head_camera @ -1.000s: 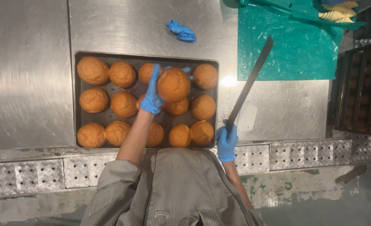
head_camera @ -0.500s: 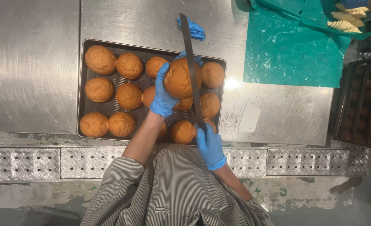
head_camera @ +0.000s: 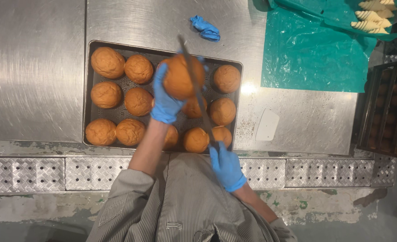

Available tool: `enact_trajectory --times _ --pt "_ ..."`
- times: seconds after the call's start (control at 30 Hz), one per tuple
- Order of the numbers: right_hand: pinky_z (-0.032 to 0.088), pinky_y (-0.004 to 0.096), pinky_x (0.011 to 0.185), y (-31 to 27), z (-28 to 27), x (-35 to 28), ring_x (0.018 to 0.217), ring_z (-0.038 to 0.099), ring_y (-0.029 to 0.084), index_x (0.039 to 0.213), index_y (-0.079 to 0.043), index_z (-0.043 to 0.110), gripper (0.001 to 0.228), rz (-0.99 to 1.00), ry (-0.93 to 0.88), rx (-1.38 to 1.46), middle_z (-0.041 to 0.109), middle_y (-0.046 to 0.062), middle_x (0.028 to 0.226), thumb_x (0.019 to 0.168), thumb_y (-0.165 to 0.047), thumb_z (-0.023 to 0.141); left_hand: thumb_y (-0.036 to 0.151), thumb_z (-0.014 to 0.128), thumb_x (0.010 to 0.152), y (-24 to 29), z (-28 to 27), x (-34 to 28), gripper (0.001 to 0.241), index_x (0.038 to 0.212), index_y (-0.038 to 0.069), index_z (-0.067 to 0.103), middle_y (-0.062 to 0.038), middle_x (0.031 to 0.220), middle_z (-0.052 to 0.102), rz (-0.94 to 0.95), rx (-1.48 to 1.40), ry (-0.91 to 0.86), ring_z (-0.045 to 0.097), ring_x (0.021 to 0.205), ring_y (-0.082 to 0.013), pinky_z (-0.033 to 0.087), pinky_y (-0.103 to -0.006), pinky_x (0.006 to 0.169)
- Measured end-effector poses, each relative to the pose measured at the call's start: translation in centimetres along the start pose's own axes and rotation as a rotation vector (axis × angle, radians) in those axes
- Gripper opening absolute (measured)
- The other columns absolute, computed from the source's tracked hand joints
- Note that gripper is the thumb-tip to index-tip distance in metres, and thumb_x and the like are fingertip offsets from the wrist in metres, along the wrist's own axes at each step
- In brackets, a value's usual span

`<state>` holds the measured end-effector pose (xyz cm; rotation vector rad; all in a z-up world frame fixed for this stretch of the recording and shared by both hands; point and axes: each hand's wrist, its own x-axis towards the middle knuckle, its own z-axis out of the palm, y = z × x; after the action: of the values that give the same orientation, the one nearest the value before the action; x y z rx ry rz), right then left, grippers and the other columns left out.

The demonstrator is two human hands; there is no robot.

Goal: The person slices a set of buns on a tray using a long serrated knife, handling each bun one at a time to make cross-shaped cuts into the tops while wearing blue gloves.

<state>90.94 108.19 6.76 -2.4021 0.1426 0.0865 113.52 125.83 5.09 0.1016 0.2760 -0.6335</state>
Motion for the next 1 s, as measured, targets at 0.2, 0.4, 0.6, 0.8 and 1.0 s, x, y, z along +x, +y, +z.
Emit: enact_trajectory --times 0.2,0.4,0.6,0.8,1.0 --pt "0.053 0.044 0.06 0.5 0.2 1.7 0.073 0.069 0.036 0.121 0.004 0.061 0.028 -0.328 0.048 -0.268 0.07 0.022 0.099 0.097 -0.01 0.061 0.042 0.066 0.098 0.0 -0.1 -0.9 0.073 0.157 0.007 0.042 -0.023 0.154 0.053 0.184 0.154 -0.275 0.055 0.139 -0.0401 0.05 -0.0508 0.116" --pt "0.054 0.044 0.066 0.7 1.7 4.8 0.078 0.064 0.032 0.127 0.001 0.064 0.035 -0.605 0.229 -0.748 0.062 0.026 0.128 0.093 -0.005 0.066 0.041 0.065 0.094 -0.8 0.1 -1.1 0.075 0.158 0.014 0.037 -0.019 0.156 0.047 0.098 0.235 -0.255 0.051 0.14 -0.0378 0.051 -0.0566 0.111" --pt "0.054 0.04 0.064 1.7 3.6 1.0 0.072 0.069 0.026 0.128 0.001 0.06 0.032 -0.194 0.002 -0.19 0.069 0.012 0.096 0.103 -0.018 0.067 0.046 0.066 0.097 2.6 2.0 -3.4 0.076 0.16 0.015 0.037 -0.024 0.159 0.046 0.21 0.134 -0.38 0.054 0.141 -0.042 0.052 -0.0541 0.112" --pt "0.05 0.042 0.057 -0.9 2.0 5.6 0.064 0.065 0.031 0.124 0.007 0.058 0.029 -0.702 0.235 -0.579 0.076 0.029 0.101 0.098 -0.004 0.059 0.047 0.065 0.098 -0.9 1.4 -3.3 0.081 0.165 0.014 0.033 -0.022 0.163 0.042 0.052 0.274 -0.304 0.052 0.143 -0.039 0.053 -0.057 0.112" --pt "0.05 0.046 0.055 1.5 2.8 3.8 0.058 0.065 0.035 0.116 -0.001 0.061 0.021 -0.348 0.061 -0.141 0.065 0.016 0.067 0.102 -0.017 0.061 0.055 0.059 0.1 3.9 2.2 -3.3 0.077 0.163 0.017 0.036 -0.026 0.16 0.045 0.235 0.215 -0.405 0.056 0.138 -0.0425 0.058 -0.0589 0.101"
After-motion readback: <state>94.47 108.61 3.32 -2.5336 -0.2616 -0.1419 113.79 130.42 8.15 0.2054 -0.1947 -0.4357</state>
